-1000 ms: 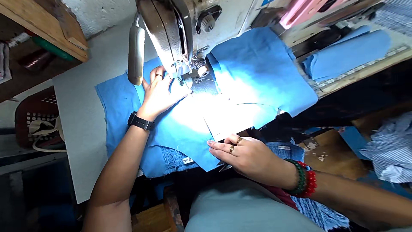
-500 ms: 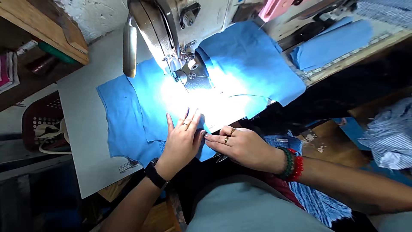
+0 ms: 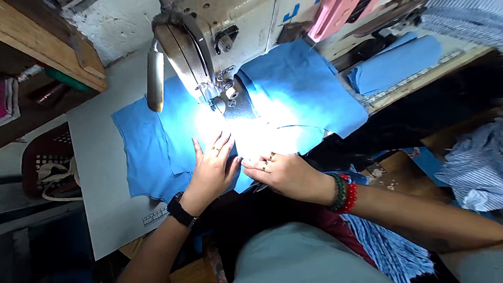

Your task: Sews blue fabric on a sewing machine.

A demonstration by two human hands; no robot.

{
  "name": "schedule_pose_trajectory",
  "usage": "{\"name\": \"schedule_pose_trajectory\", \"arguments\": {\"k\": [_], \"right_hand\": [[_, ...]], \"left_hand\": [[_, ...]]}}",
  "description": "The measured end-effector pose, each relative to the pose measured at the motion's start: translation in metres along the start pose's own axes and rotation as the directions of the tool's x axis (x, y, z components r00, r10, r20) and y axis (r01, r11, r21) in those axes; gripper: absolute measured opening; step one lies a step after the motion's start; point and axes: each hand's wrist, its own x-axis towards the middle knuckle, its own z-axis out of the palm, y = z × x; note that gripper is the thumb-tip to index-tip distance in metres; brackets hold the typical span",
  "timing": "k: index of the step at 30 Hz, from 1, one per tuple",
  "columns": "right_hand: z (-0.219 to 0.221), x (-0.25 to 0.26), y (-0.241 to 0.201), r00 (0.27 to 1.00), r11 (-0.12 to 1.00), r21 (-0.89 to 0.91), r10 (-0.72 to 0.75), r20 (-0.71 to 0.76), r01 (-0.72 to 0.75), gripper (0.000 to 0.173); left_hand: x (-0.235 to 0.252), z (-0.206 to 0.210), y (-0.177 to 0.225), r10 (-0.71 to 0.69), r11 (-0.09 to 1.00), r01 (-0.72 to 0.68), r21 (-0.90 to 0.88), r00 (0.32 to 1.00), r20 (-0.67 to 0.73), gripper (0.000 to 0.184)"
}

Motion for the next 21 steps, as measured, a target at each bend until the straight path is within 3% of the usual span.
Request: {"name": "schedule_pose_trajectory", "arguments": {"k": [7,11,16,21], "right_hand": [[0.002,0.008,0.019,1.0,0.985,0.172,0.014,0.019,-0.017,0.031],[0.002,0.003,0.023,0.999,0.972,0.231,0.029,0.04,-0.037,0.035],[0.001,-0.001,0.027,0.999,0.967,0.252,0.02,0.04,-0.029,0.032],[-0.006,0.0,0.035,0.998,0.95,0.312,-0.008,0.056,-0.01,0.033]], "left_hand": [[0.008,-0.009,-0.013,0.044,0.999,-0.044,-0.007,0.997,0.065,0.047],[-0.012,-0.013,0.019,0.081,0.991,-0.085,-0.106,0.996,-0.043,0.02],[-0.04,0.005,0.04,0.114,0.992,-0.12,-0.036,0.984,-0.133,0.04],[-0.044,0.009,0.039,0.078,0.99,-0.101,-0.097,0.975,-0.209,0.018]]}}
